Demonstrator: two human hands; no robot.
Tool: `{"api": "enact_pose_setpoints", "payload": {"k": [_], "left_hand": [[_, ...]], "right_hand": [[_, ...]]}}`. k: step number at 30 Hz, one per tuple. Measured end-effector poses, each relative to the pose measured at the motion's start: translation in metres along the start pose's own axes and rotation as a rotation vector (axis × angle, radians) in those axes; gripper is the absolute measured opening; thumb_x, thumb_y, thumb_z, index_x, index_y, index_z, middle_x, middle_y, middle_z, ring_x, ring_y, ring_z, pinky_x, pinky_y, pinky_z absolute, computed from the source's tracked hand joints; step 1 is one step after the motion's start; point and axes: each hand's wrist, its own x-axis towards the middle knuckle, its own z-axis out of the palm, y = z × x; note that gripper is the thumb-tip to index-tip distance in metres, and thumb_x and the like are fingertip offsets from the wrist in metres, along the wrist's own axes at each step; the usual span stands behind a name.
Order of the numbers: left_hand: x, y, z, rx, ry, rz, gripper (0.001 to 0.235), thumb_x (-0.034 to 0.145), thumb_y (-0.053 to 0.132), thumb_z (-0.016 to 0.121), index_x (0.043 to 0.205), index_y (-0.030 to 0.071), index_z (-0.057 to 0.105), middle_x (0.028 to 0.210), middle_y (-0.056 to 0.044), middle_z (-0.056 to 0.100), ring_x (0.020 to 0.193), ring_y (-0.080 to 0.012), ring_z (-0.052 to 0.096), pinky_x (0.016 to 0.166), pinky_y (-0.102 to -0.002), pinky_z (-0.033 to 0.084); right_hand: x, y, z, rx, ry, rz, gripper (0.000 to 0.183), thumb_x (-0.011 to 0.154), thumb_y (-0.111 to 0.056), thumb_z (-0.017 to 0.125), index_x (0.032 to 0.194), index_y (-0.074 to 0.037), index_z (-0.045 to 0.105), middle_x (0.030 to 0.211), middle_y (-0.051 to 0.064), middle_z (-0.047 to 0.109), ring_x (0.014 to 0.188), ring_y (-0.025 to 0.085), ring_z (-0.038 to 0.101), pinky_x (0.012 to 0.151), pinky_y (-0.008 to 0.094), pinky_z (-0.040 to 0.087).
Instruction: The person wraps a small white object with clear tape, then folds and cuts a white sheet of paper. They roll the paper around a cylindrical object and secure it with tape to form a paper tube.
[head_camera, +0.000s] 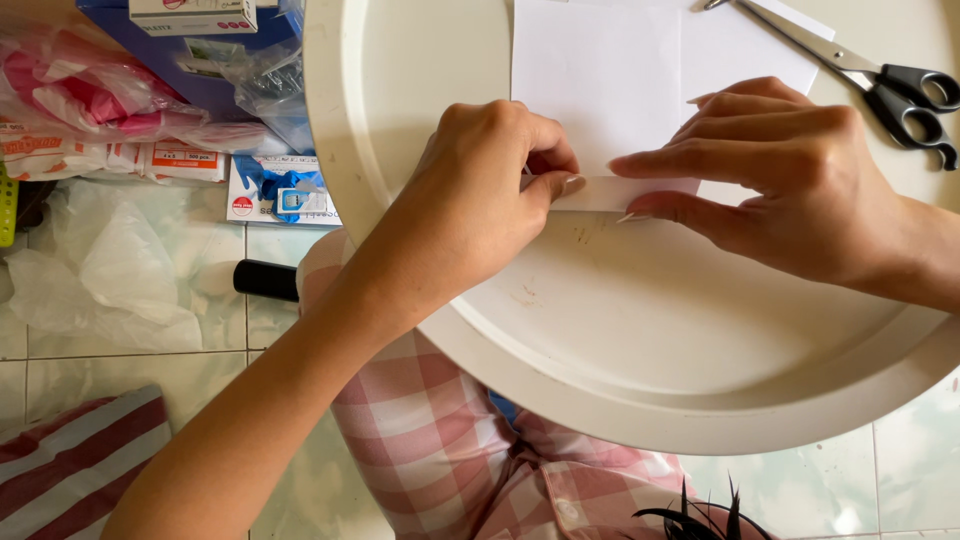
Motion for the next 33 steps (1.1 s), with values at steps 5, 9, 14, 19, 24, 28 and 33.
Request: {"api": "enact_pose_setpoints", "payload": {"k": [5,9,14,19,24,28,33], "left_hand": [[0.000,0.005,-0.001,0.039,-0.007,-0.088,0.008,0.079,0.012,0.066,0.084,0.007,0.061,0.068,-0.003,0.069,0.065,-0.0221,0.062,0.058,-0.036,0.045],[-0.005,0.007,0.008,0.273,0.251,0.149,0.028,0.070,0.005,0.075,0.092,0.004,0.057,0.094,-0.009,0.049,0.085,-0.0289,0.053,0.068,-0.038,0.048],[-0.023,0.025,0.026,0.422,0.332,0.417,0.012,0.076,-0.015,0.069,0.074,-0.006,0.060,0.084,-0.013,0.052,0.077,-0.0274,0.049,0.059,-0.036,0.047],[-0.029,0.026,0.039,0.635,0.413,0.425,0.018,0.077,-0.018,0.068,0.077,0.000,0.064,0.084,-0.009,0.057,0.075,-0.0206,0.053,0.061,-0.028,0.050],[-0.034,0.037,0.040,0.712,0.313,0.317,0.026,0.075,-0.008,0.075,0.100,-0.007,0.067,0.097,-0.016,0.064,0.090,-0.0224,0.057,0.076,-0.026,0.056],[-0.036,0.043,0.046,0.757,0.407,0.279,0.024,0.081,-0.011,0.066,0.106,-0.010,0.066,0.102,-0.021,0.063,0.090,-0.0251,0.056,0.075,-0.028,0.052],[-0.038,0.045,0.053,0.868,0.415,0.204,0.030,0.089,0.003,0.052,0.115,-0.005,0.064,0.109,-0.019,0.062,0.099,-0.0264,0.059,0.077,-0.029,0.051]], "right_hand": [[0.014,-0.005,-0.006,0.109,-0.075,0.113,0.020,0.077,-0.007,0.080,0.096,-0.006,0.072,0.076,0.005,0.066,0.062,0.017,0.052,0.069,0.030,0.045],[0.020,-0.002,-0.010,0.140,-0.159,0.273,0.022,0.076,-0.011,0.077,0.097,-0.015,0.073,0.083,0.002,0.069,0.070,0.011,0.056,0.065,0.024,0.045],[0.023,0.001,-0.011,0.173,-0.200,0.335,0.016,0.078,-0.015,0.073,0.093,-0.013,0.073,0.081,-0.001,0.068,0.060,0.010,0.057,0.061,0.023,0.042],[0.031,0.004,-0.012,0.310,-0.248,0.546,0.018,0.075,-0.017,0.072,0.091,-0.010,0.074,0.077,-0.001,0.069,0.066,0.006,0.056,0.060,0.021,0.038],[0.032,0.018,-0.013,0.348,-0.336,0.789,0.020,0.073,-0.011,0.071,0.092,-0.008,0.073,0.084,-0.001,0.074,0.076,0.006,0.063,0.073,0.021,0.050],[0.033,0.033,-0.011,0.177,-0.370,0.749,0.025,0.069,-0.015,0.074,0.093,-0.018,0.075,0.080,-0.007,0.075,0.070,0.005,0.064,0.080,0.021,0.049],[0.064,0.041,-0.021,-0.054,-0.160,0.293,0.012,0.081,-0.022,0.077,0.092,-0.018,0.074,0.069,-0.006,0.066,0.064,0.002,0.060,0.069,0.018,0.043]]}}
